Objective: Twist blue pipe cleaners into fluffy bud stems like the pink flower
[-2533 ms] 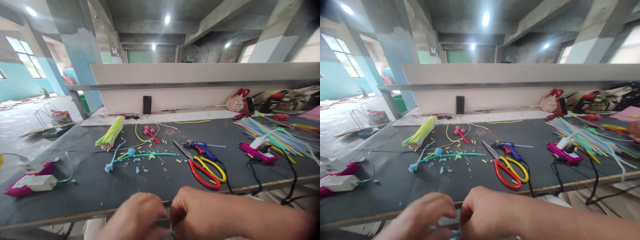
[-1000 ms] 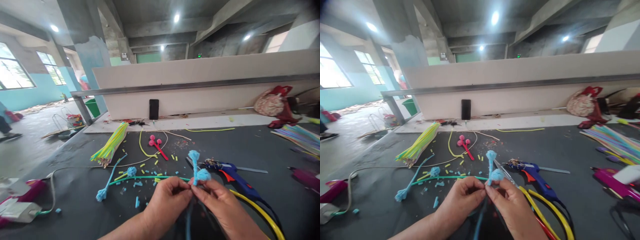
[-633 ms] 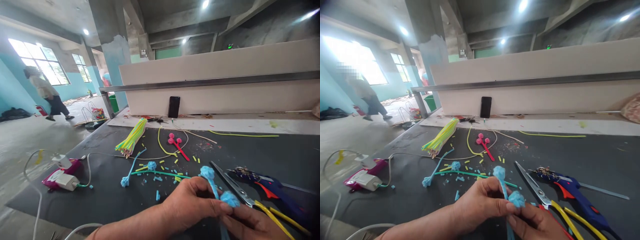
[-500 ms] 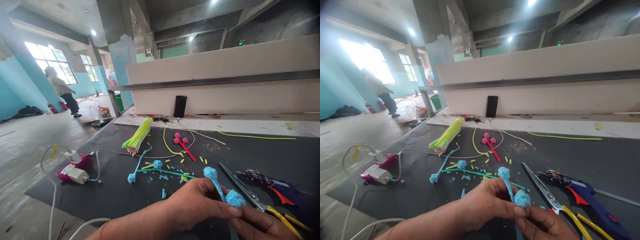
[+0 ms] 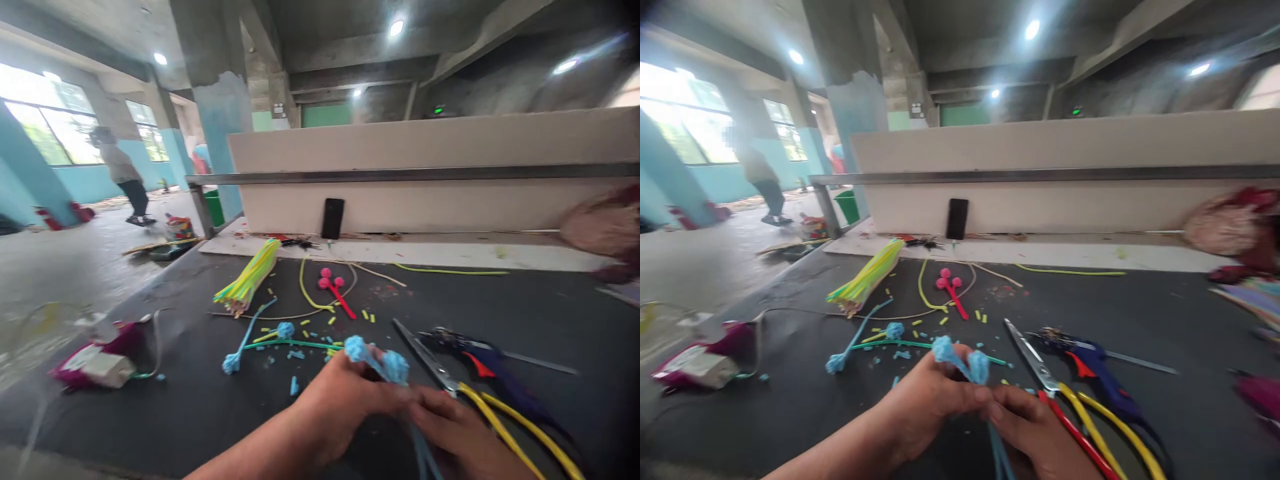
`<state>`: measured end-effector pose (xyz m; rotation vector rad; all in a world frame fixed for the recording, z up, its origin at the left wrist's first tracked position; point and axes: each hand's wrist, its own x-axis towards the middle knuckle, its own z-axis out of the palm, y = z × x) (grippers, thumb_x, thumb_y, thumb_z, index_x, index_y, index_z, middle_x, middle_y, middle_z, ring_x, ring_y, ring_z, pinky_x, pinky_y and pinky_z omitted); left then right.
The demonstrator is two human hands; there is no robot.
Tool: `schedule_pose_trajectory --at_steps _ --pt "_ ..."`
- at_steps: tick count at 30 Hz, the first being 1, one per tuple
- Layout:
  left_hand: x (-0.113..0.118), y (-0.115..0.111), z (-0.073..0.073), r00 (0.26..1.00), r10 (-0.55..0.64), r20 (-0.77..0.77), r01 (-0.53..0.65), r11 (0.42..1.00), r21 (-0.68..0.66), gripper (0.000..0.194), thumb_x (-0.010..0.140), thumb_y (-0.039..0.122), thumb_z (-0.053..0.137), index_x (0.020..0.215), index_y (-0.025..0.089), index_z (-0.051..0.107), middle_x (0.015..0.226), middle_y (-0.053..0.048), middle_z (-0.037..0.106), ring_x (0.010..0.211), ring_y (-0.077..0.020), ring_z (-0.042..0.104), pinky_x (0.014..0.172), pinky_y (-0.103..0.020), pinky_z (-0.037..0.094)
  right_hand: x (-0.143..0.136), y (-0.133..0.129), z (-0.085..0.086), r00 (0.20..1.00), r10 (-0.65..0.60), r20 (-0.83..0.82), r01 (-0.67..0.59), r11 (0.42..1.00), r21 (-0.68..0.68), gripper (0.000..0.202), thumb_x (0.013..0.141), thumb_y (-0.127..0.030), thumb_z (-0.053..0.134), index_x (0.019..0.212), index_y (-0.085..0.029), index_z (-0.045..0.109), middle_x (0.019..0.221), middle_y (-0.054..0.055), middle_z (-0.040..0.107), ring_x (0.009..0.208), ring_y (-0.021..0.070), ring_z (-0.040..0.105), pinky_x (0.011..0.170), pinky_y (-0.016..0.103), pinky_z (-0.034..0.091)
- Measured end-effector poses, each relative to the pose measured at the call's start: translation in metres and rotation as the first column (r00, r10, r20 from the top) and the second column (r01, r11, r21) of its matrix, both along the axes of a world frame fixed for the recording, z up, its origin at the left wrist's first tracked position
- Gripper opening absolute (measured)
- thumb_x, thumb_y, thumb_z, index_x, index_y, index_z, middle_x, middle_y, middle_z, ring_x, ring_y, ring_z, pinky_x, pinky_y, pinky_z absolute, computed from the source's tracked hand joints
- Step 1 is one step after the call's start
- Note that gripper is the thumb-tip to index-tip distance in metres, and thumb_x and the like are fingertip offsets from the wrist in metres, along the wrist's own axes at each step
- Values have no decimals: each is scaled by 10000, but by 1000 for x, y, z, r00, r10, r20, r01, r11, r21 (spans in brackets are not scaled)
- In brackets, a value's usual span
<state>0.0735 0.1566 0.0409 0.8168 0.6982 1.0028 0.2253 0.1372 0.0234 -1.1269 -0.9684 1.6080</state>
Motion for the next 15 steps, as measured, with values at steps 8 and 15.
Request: schedule_pose_trajectory --at_steps 8,15 --pt "9 -1 -18 996 -54 69 49 997 65 260 639 197 773 846 115 639 782 -36 615 722 -120 523 724 -252 390 -3 -7 -3 957 30 -287 -53 996 -71 175 659 -322 792 654 -187 680 568 -30 587 536 99 507 638 252 418" --pt "6 1 -23 998 -24 52 21 998 52 178 697 242 735 769 108 641 699 -16 597 626 -92 493 649 -228 375 2 -4 -9 983 51 -178 -72 990 -118 256 596 -363 821 659 -164 673 534 -51 531 505 89 466 633 253 418"
